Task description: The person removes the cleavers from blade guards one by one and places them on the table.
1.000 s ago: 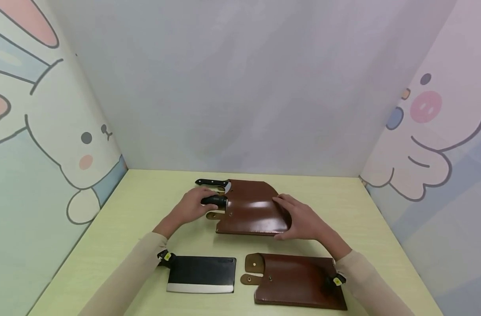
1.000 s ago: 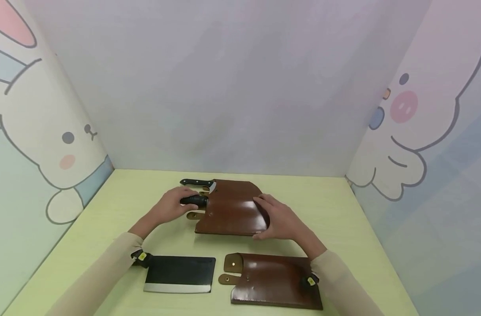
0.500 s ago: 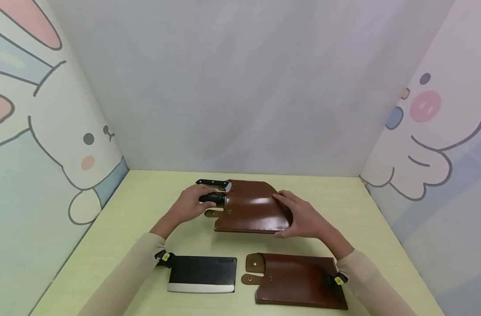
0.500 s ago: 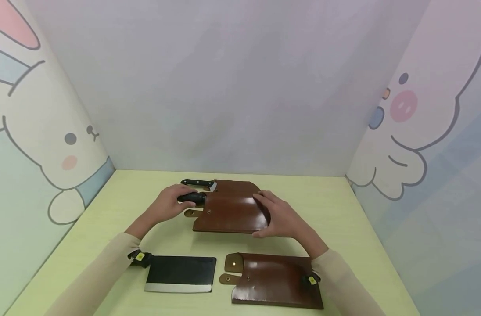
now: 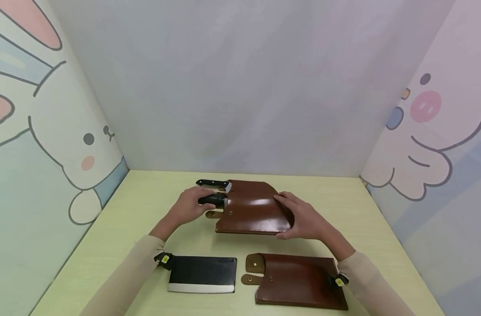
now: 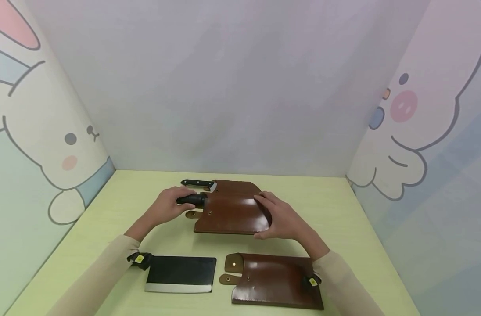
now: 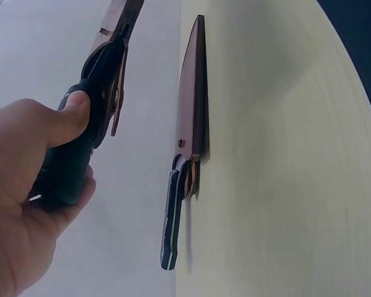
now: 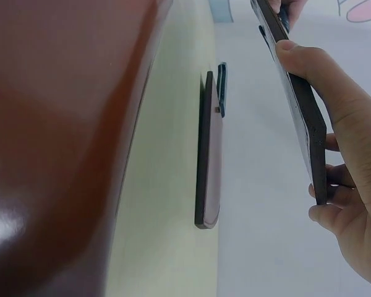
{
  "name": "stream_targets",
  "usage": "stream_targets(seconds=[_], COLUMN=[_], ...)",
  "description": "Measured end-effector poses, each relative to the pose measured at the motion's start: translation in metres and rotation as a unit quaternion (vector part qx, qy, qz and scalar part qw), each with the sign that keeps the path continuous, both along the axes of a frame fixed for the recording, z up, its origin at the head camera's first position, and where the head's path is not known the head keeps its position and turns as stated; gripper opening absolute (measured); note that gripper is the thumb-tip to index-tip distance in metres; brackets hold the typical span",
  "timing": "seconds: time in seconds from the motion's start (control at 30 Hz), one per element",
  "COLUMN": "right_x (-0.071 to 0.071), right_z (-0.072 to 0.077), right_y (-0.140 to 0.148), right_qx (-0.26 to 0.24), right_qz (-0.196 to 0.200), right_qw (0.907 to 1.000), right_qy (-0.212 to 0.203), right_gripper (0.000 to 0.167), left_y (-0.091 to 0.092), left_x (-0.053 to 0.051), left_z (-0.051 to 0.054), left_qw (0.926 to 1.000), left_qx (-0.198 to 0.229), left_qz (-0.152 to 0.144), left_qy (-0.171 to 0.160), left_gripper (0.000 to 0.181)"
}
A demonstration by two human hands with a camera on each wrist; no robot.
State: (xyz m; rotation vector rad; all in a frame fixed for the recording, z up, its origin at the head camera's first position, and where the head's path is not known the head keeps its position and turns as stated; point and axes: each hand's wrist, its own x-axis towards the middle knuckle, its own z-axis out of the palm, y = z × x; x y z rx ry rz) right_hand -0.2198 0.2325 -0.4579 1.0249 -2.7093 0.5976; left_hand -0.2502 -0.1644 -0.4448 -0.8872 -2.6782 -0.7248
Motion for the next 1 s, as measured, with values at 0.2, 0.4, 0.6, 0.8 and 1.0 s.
stream_targets(seconds=[0.2,0.4,0.6,0.8,1.0], right_x=[-0.001,0.000,0.001,0.001,0.000], right_z=[-0.002,-0.003,-0.003,-0.004,-0.006], right_y=[0.003,0.005,0.006,0.008,0.011], right_qx=[0.000,0.006,-0.002,-0.001,0.001], right_qz=[0.002,0.001,0.000,0.001,0.001], right_qw=[1.0000,1.0000,1.0000,1.0000,1.0000], right_qy=[-0.003,-0.003,-0.009,-0.007,-0.006], right_gripper=[0.109,0.109,0.109,0.110,0.111], left_y=[-0.002,-0.005,-0.007,-0.007,-0.009], left_x=[-0.001,-0.001,0.001,0.001,0.001], left_z=[-0.004,-0.005,-0.005,-0.005,-0.007], left_qw=[0.9999,0.9996,0.9995,0.9995,0.9996], left_qx=[0.000,0.002,0.011,0.012,0.012], left_qz=[0.002,0.008,0.006,0.006,0.004], left_qy=[-0.011,-0.026,-0.029,-0.030,-0.025], left_gripper=[0.037,0.039,0.040,0.039,0.037])
